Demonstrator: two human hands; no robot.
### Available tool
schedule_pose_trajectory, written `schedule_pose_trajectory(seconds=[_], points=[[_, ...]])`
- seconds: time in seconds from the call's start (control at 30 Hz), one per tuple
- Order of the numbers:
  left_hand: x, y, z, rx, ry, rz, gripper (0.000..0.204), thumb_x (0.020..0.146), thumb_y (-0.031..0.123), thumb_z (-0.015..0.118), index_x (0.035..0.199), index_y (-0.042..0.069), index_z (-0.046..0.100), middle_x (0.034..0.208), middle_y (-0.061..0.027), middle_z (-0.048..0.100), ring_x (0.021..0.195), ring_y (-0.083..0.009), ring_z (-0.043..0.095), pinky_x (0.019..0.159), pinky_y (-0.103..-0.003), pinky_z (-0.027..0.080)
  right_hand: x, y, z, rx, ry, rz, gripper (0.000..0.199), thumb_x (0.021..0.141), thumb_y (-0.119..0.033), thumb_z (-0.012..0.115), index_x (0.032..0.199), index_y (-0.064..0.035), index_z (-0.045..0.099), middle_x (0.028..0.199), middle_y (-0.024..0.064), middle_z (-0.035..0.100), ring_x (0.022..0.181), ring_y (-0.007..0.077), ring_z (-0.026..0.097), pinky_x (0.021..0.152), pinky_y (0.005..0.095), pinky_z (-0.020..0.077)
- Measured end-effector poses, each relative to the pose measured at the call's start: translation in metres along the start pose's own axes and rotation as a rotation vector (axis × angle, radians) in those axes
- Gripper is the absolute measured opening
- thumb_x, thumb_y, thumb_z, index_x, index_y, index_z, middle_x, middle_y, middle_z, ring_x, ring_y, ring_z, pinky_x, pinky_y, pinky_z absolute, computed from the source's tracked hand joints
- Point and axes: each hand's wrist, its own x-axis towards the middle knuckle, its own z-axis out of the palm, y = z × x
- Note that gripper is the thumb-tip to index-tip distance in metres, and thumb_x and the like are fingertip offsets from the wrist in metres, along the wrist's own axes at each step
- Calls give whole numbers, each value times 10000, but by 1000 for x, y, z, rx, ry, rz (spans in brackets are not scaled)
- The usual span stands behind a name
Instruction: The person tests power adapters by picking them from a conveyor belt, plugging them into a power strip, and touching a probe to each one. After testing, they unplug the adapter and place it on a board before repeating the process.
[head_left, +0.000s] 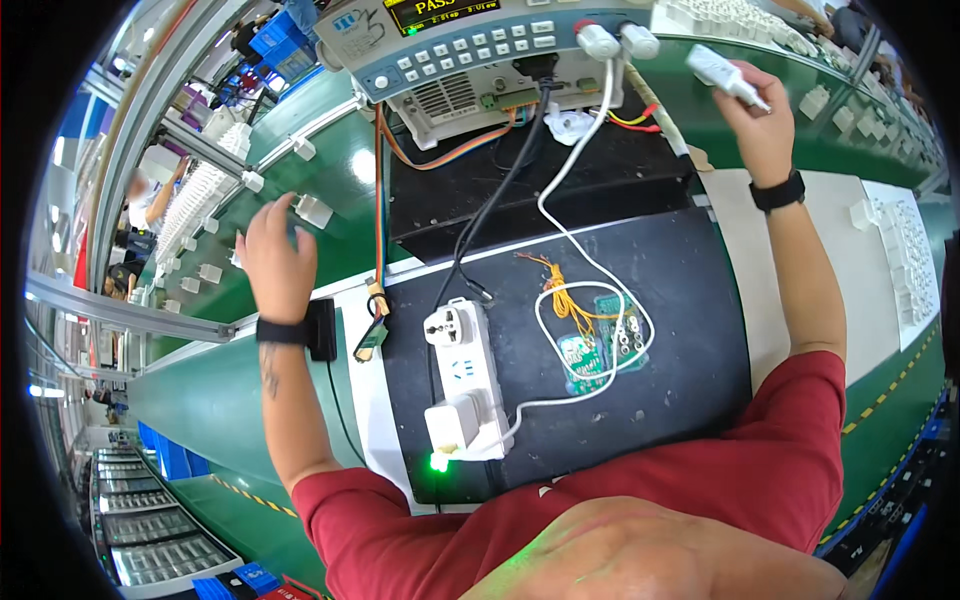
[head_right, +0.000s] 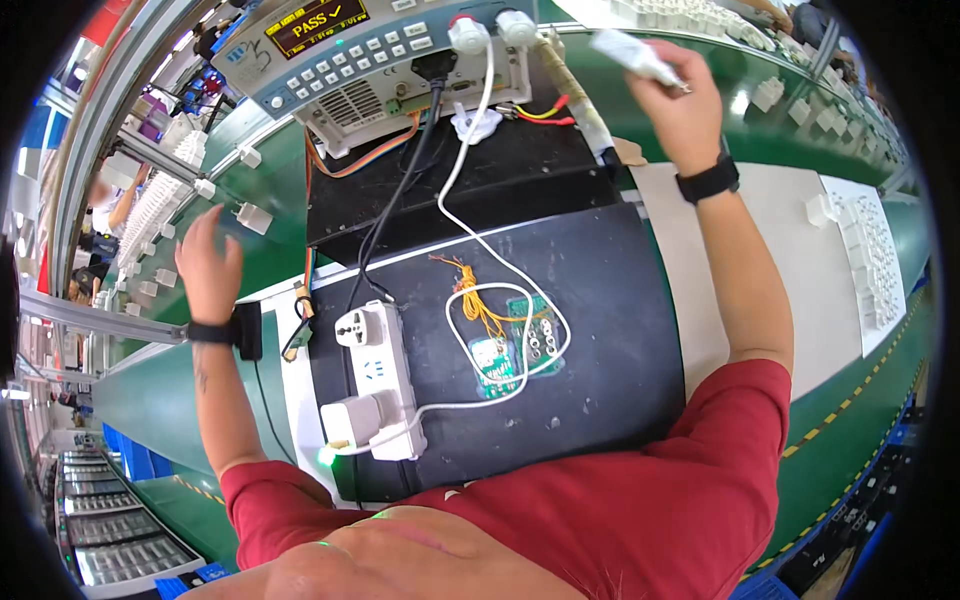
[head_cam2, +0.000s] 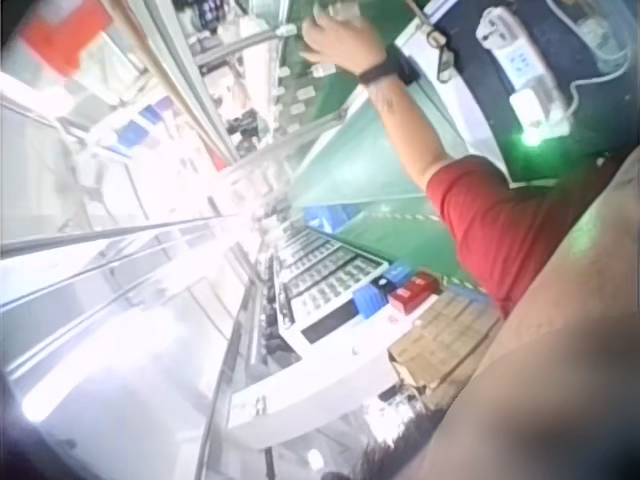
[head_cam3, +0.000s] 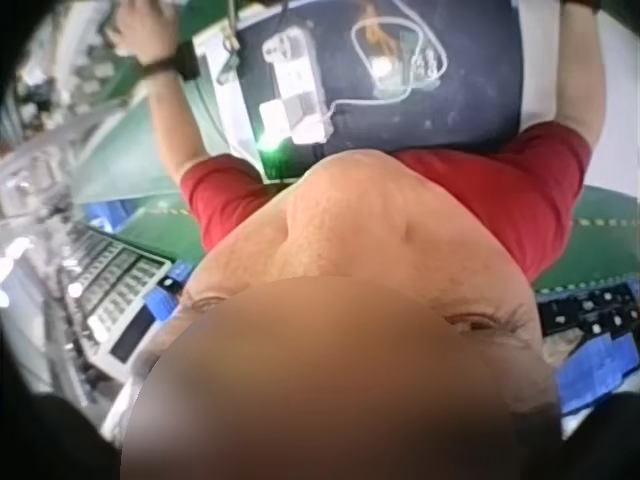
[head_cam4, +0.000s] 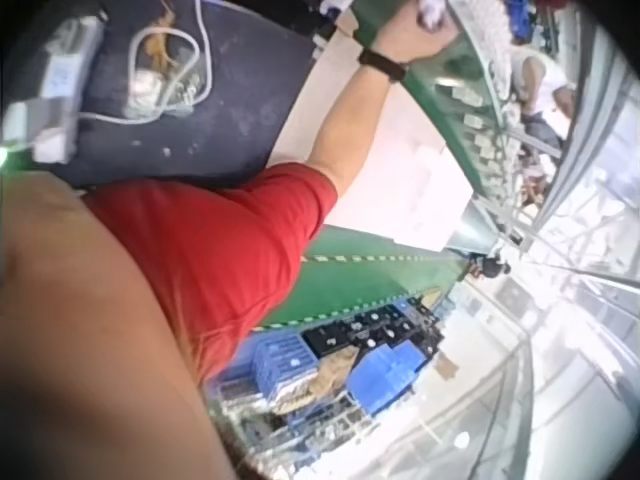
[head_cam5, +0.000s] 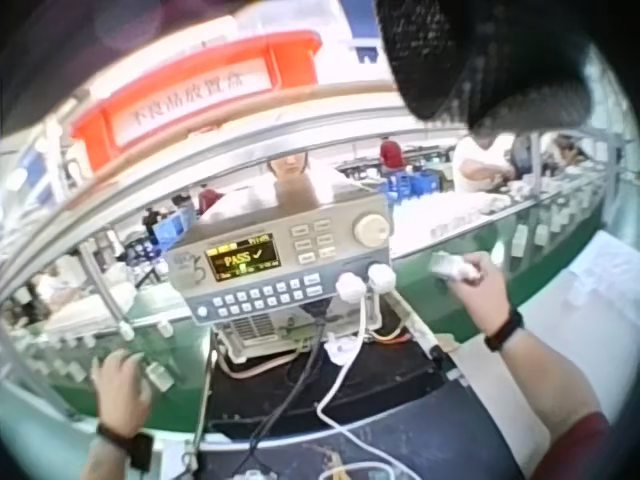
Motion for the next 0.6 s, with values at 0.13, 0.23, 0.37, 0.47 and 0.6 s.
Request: schedule_pose_trajectory(seconds=[0.13, 0.23, 0.37, 0.47, 0.6], points=[[-32, 47, -61, -779, -285, 27, 250, 724, -1, 578, 974, -3, 596, 934, -112, 618, 864, -230, 590, 789, -308, 441, -41, -103, 29, 209, -295, -423, 350, 714, 71, 639, 1007, -23, 473, 1085, 158, 546, 967, 243, 562, 831, 333, 455], [-54, 82, -87, -823, -359, 333, 466, 799, 202, 611, 1183, -20, 466, 1191, -153, 495, 1080, -279, 489, 918, -338, 361, -58, -163, 69, 267, -414, -715, 335, 689, 24, 667, 969, -41, 495, 1001, 164, 586, 964, 307, 577, 806, 379, 458], [-72, 99, -107, -1571, -341, -91, 490, 905, 208, 464, 1288, -56, 313, 1250, -135, 440, 1131, -205, 446, 944, -309, 343, -87, -211, 125, 387, -263, -913, 253, 652, -45, 672, 875, -38, 553, 963, 131, 610, 913, 287, 592, 745, 388, 459], [-73, 90, -104, -1734, -99, -195, 442, 895, 83, 455, 1291, -58, 319, 1196, -119, 486, 1073, -173, 490, 918, -283, 376, -97, -219, 136, 207, -338, -798, 390, 676, 17, 600, 1056, -37, 533, 1127, 140, 540, 1013, 289, 538, 818, 369, 439], [-70, 78, -73, -1484, -150, -192, 468, 848, 24, 534, 1276, -50, 361, 1123, -110, 533, 992, -150, 528, 853, -267, 421, -101, -212, 121, 130, -602, -340, 496, 665, 54, 472, 1151, -37, 502, 1250, 146, 443, 1177, 293, 414, 948, 362, 357]])
